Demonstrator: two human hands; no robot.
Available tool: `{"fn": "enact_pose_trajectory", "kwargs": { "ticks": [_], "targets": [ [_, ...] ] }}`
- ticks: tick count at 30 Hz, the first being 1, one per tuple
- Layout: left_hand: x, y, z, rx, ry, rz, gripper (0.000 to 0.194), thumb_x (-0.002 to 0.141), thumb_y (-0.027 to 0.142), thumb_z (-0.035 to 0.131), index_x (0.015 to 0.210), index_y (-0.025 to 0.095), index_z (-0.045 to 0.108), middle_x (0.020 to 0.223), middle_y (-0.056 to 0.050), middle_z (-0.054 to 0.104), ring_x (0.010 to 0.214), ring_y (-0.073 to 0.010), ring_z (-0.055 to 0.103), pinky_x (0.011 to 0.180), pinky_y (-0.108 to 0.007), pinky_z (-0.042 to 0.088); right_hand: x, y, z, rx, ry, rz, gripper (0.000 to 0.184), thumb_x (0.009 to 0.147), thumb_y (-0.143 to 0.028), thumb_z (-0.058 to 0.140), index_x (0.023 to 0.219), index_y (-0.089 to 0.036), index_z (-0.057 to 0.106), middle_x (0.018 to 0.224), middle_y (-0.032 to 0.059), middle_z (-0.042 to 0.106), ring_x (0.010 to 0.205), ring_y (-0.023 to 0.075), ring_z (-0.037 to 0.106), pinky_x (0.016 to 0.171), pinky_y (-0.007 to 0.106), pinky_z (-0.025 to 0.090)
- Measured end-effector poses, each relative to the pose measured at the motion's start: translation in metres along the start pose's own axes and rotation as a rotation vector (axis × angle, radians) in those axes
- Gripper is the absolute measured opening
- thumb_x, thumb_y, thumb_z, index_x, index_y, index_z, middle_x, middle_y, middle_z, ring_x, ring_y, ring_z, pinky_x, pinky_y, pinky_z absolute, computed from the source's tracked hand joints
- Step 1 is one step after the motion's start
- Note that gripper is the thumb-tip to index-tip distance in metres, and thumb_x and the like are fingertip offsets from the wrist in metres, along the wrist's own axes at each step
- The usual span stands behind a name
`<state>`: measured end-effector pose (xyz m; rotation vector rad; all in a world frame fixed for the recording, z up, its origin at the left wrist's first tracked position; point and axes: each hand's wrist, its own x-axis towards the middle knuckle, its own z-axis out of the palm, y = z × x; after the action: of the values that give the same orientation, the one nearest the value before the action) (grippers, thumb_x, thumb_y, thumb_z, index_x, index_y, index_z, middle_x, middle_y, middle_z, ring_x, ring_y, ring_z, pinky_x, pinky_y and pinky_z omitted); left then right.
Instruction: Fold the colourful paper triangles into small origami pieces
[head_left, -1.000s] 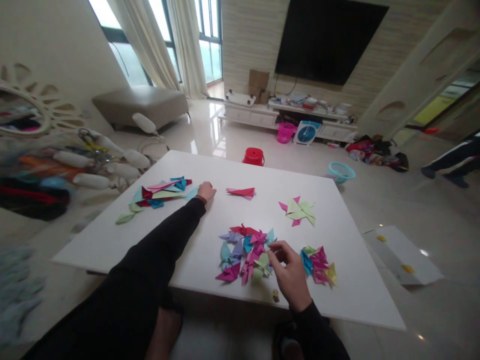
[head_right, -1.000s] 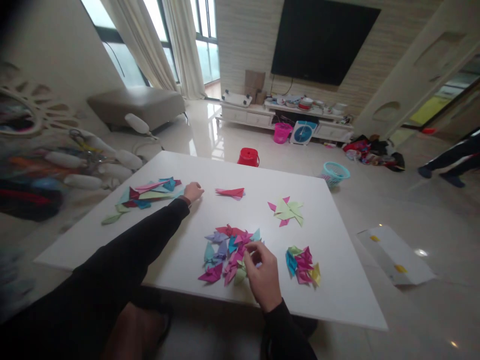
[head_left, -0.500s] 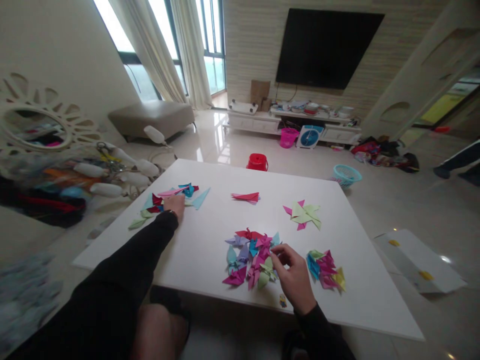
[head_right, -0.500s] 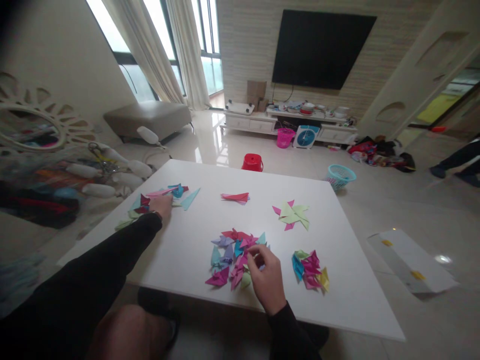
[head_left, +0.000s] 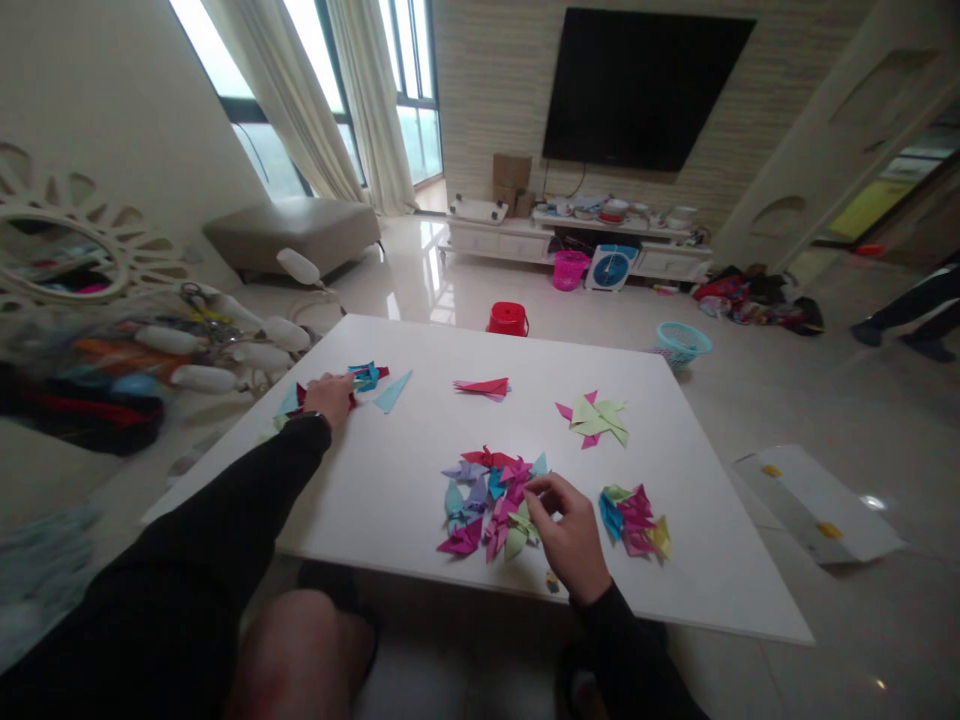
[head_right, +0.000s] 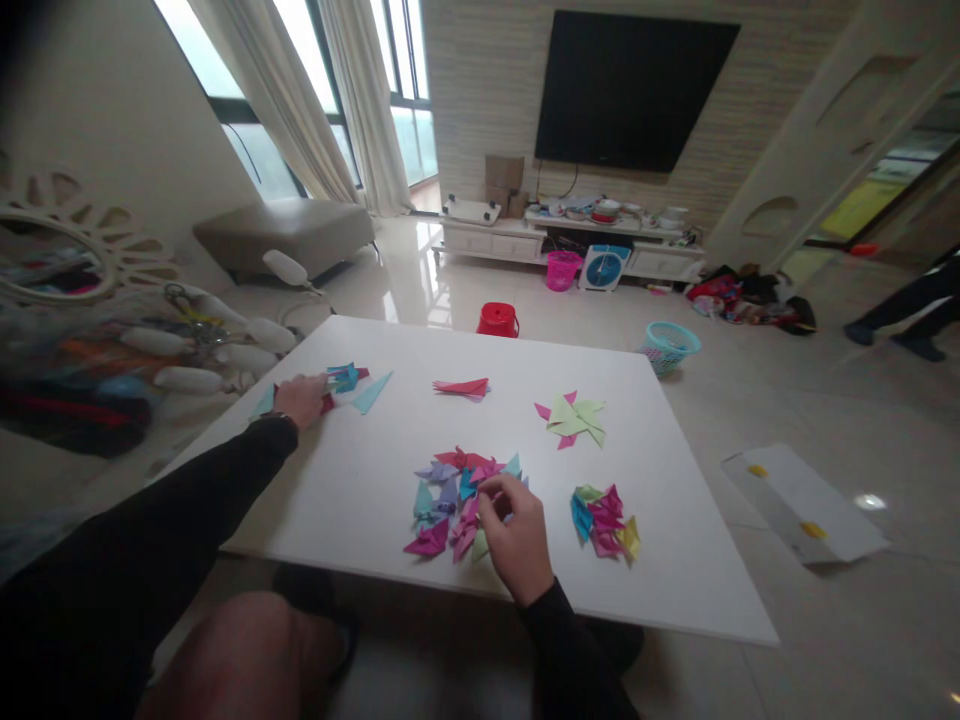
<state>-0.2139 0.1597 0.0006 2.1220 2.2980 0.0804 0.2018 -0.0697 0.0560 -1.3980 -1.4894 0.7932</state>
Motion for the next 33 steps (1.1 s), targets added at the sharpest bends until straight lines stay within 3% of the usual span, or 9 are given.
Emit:
{"fn": "enact_pose_trajectory", "kwargs": {
  "ticks": [4, 8, 13, 18, 24, 33],
  "targets": [
    [0.003, 0.027, -0.024, -0.035, 0.133, -0.031, 0.026, 0.093, 0.025, 0.048, 0.112, 0.014, 0.062, 0.107, -0.02, 0.069, 0.106, -0.0328, 0.061, 0.09, -0.041, 0.045, 0.001, 0.0, -0.001, 0.024, -0.003, 0.004, 0.01, 0.088, -0.025, 0.06, 0.084, -0.02, 0.067, 0.072, -0.0003, 0.065, 0.06, 0.0135, 0.056, 0.059, 0.025, 0.044],
    [-0.024, 0.087, -0.047, -0.582, 0.231, -0.044, 0.018, 0.081, 0.023, 0.064, 0.097, 0.016, 0.064, 0.09, -0.009, 0.073, 0.084, -0.0212, 0.067, 0.078, -0.03, 0.048, 0.006, 0.002, -0.001, 0.025, -0.002, 0.001, 0.01, 0.088, -0.025, 0.06, 0.083, -0.02, 0.067, 0.073, 0.0, 0.066, 0.061, 0.0136, 0.057, 0.059, 0.025, 0.045],
    [-0.107, 0.178, -0.058, -1.399, -0.066, 0.036, 0.034, 0.064, 0.032, 0.082, 0.087, 0.017, 0.062, 0.072, -0.004, 0.073, 0.071, -0.0184, 0.068, 0.068, -0.027, 0.048, 0.014, 0.007, 0.0, 0.025, 0.022, 0.01, 0.011, 0.088, -0.029, 0.061, 0.088, -0.019, 0.067, 0.082, 0.0033, 0.069, 0.074, 0.0173, 0.065, 0.067, 0.028, 0.05],
    [-0.177, 0.235, -0.035, -1.688, -0.353, -0.023, 0.038, 0.061, 0.029, 0.087, 0.085, 0.018, 0.06, 0.073, -0.005, 0.075, 0.067, -0.0189, 0.069, 0.065, -0.029, 0.051, 0.015, 0.013, 0.003, 0.027, 0.087, -0.008, 0.02, 0.088, -0.033, 0.064, 0.102, -0.019, 0.066, 0.1, 0.0074, 0.071, 0.09, 0.0204, 0.068, 0.075, 0.032, 0.055],
    [-0.184, 0.24, -0.014, -1.707, -0.427, -0.025, 0.037, 0.06, 0.027, 0.088, 0.083, 0.016, 0.061, 0.071, -0.005, 0.074, 0.065, -0.0176, 0.069, 0.066, -0.028, 0.052, 0.013, 0.02, 0.012, -0.041, 0.068, -0.021, 0.026, 0.088, -0.032, 0.066, 0.11, -0.02, 0.063, 0.106, 0.0073, 0.07, 0.089, 0.0193, 0.069, 0.077, 0.032, 0.057],
    [-0.175, 0.224, -0.024, -1.702, -0.529, -0.018, 0.034, 0.059, 0.024, 0.088, 0.085, 0.015, 0.068, 0.066, -0.002, 0.071, 0.062, -0.014, 0.065, 0.068, -0.026, 0.05, 0.028, 0.014, 0.027, -0.097, 0.034, -0.099, 0.009, 0.09, -0.026, 0.062, 0.095, -0.02, 0.068, 0.1, 0.0068, 0.067, 0.088, 0.0187, 0.067, 0.076, 0.031, 0.056]
  ]
}}
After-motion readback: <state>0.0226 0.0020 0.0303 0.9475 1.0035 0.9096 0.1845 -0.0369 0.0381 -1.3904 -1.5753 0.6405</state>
